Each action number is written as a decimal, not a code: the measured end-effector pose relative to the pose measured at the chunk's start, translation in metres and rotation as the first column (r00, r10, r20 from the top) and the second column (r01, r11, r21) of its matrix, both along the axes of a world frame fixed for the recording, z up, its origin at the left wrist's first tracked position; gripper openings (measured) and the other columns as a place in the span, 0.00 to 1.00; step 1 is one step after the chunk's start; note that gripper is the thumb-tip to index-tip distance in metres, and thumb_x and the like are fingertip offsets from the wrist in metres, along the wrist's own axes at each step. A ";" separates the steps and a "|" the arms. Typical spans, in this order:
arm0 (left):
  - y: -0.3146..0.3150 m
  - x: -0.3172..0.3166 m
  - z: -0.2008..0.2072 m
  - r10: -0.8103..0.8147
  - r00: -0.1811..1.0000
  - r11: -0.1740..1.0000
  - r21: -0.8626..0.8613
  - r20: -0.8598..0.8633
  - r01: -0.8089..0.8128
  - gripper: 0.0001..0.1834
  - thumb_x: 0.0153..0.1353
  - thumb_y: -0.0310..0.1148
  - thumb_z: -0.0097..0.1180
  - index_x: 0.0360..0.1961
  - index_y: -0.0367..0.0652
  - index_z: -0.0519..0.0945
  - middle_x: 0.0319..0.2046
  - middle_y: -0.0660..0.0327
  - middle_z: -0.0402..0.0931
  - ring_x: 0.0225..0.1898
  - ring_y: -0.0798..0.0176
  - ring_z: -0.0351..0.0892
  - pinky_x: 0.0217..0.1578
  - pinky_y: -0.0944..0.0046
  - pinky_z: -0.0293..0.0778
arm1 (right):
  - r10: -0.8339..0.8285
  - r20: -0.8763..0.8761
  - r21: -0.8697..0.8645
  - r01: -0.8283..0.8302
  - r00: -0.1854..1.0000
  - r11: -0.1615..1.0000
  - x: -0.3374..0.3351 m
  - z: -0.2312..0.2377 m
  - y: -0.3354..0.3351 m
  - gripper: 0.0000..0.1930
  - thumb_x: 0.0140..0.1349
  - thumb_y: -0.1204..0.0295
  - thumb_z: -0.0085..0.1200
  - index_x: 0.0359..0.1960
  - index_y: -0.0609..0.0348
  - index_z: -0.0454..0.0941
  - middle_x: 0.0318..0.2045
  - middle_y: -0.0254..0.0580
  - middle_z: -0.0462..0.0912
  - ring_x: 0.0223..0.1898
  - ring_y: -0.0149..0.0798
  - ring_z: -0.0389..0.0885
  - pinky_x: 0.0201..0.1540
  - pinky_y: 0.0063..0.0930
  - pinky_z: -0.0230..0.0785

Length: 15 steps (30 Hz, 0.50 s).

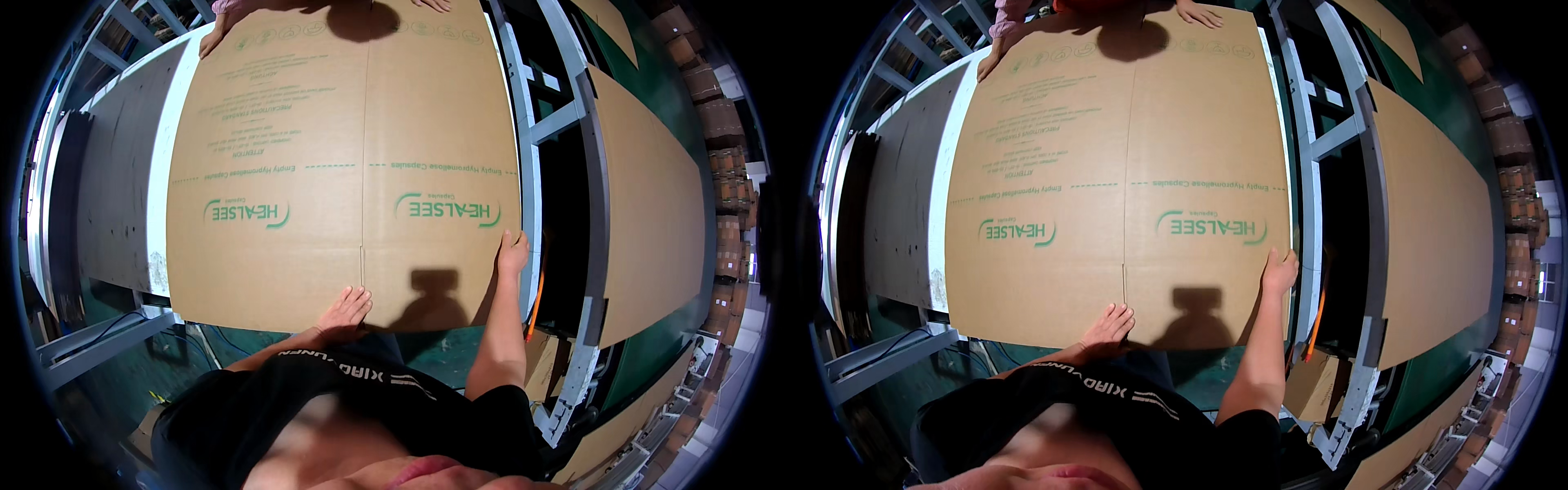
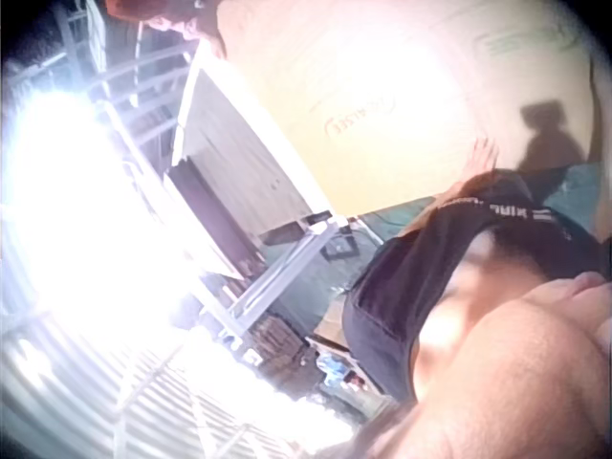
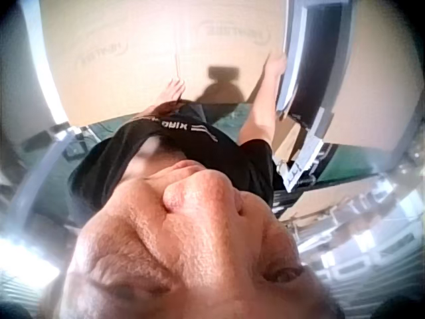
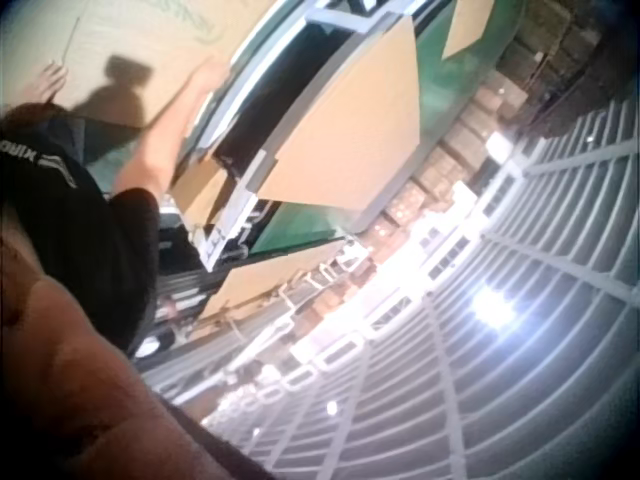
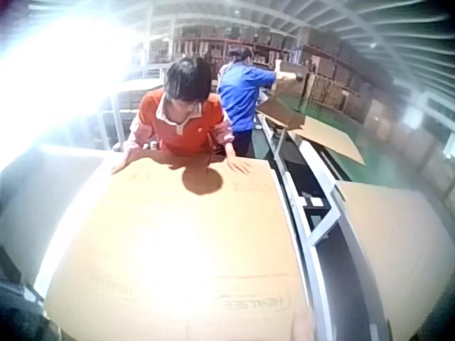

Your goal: The person assembles flat cardboard boxes on a conveyor belt. They pick up the flat sheets, fold the flaps, and interlock the tabs to form the box structure. The person repeats this process for multiple boxes, placing the finished items onto the moving belt.

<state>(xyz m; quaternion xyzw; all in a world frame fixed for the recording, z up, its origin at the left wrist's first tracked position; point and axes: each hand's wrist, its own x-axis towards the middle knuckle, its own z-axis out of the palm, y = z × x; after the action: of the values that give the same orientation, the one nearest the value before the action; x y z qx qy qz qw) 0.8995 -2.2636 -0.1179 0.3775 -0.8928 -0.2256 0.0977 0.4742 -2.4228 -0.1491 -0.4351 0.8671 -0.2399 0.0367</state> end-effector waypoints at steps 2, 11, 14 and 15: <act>-0.006 -0.001 -0.001 -0.019 0.999 1.000 0.005 0.040 0.019 0.41 0.46 0.49 0.65 0.56 0.33 0.69 0.61 0.46 0.63 0.66 0.43 0.56 0.66 0.41 0.50 | 0.019 -0.030 -0.014 -0.020 0.999 1.000 -0.008 -0.011 0.004 0.26 0.56 0.56 0.58 0.50 0.62 0.73 0.43 0.57 0.78 0.46 0.59 0.75 0.49 0.48 0.67; -0.002 -0.018 -0.013 0.000 1.000 1.000 -0.009 0.010 0.000 0.40 0.43 0.42 0.68 0.56 0.33 0.67 0.60 0.42 0.63 0.65 0.39 0.58 0.64 0.38 0.51 | 0.186 0.066 0.186 -0.195 0.980 0.963 -0.037 0.035 0.002 0.27 0.53 0.59 0.61 0.53 0.58 0.74 0.48 0.51 0.76 0.52 0.55 0.71 0.57 0.48 0.60; 0.010 -0.026 -0.021 0.040 0.986 0.999 -0.028 0.163 -0.035 0.42 0.45 0.42 0.67 0.57 0.30 0.66 0.61 0.40 0.60 0.66 0.38 0.54 0.65 0.37 0.48 | 0.098 -0.035 -0.181 -0.103 0.995 0.978 -0.140 0.031 0.014 0.28 0.52 0.62 0.62 0.55 0.60 0.72 0.51 0.52 0.74 0.55 0.54 0.69 0.59 0.45 0.58; 0.014 -0.028 -0.023 0.065 0.981 0.998 0.004 0.184 -0.067 0.42 0.46 0.42 0.67 0.58 0.29 0.65 0.62 0.40 0.59 0.67 0.37 0.53 0.65 0.37 0.47 | 0.024 -0.132 -0.251 -0.057 0.991 0.966 -0.191 0.029 0.018 0.26 0.53 0.67 0.61 0.54 0.62 0.72 0.51 0.53 0.75 0.55 0.55 0.69 0.59 0.43 0.59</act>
<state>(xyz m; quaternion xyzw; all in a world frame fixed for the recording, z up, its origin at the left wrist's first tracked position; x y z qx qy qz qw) 0.8719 -2.2494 -0.1406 0.4264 -0.8839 -0.1910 0.0206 0.2834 -2.4053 -0.1198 -0.4684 0.8207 -0.3197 -0.0700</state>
